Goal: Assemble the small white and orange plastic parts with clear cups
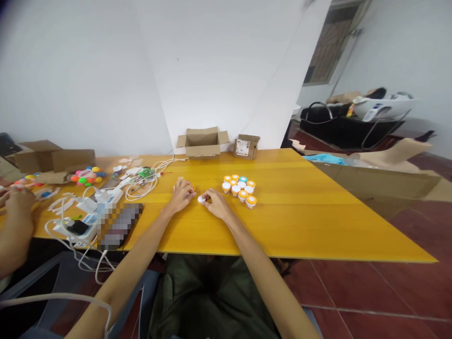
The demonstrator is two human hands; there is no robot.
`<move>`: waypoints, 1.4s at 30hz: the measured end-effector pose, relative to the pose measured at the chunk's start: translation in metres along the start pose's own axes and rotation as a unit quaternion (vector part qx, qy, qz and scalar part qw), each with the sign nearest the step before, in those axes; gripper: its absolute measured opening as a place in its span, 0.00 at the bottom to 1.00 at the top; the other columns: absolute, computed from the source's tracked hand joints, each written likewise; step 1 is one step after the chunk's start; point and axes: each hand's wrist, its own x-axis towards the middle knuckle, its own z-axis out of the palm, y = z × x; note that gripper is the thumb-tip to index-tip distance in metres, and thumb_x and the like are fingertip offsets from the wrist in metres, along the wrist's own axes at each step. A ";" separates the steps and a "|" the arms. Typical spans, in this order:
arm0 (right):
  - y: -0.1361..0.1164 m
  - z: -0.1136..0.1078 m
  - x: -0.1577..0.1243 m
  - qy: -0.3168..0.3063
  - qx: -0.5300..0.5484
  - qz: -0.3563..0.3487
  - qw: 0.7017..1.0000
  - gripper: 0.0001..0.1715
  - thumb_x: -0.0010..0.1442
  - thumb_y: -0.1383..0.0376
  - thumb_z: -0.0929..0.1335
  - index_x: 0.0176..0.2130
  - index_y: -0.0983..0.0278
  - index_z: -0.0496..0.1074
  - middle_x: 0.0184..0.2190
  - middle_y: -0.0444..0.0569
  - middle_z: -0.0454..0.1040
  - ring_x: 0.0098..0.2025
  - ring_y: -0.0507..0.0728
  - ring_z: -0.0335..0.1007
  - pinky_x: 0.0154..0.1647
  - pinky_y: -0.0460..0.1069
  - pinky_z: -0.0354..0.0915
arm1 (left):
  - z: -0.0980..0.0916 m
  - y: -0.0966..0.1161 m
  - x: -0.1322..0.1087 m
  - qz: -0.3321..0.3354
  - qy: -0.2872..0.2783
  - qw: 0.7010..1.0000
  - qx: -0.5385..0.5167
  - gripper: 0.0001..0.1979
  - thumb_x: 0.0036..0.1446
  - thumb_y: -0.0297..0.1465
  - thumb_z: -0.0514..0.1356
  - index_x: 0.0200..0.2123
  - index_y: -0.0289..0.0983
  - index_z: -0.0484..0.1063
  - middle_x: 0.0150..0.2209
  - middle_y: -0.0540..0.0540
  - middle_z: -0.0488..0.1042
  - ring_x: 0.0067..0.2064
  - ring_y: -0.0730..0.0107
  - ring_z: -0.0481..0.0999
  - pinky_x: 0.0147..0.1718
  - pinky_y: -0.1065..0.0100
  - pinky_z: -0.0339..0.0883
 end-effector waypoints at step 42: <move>0.000 0.000 0.001 0.030 -0.060 -0.024 0.997 0.08 0.56 0.71 0.67 0.27 0.58 0.71 0.32 0.46 0.75 0.37 0.57 0.72 0.42 0.51 0.67 | 0.001 0.016 -0.006 0.100 -0.058 0.993 -0.009 0.07 0.59 0.39 0.62 0.38 0.43 0.74 0.47 0.44 0.70 0.51 0.54 0.63 0.54 0.50 0.59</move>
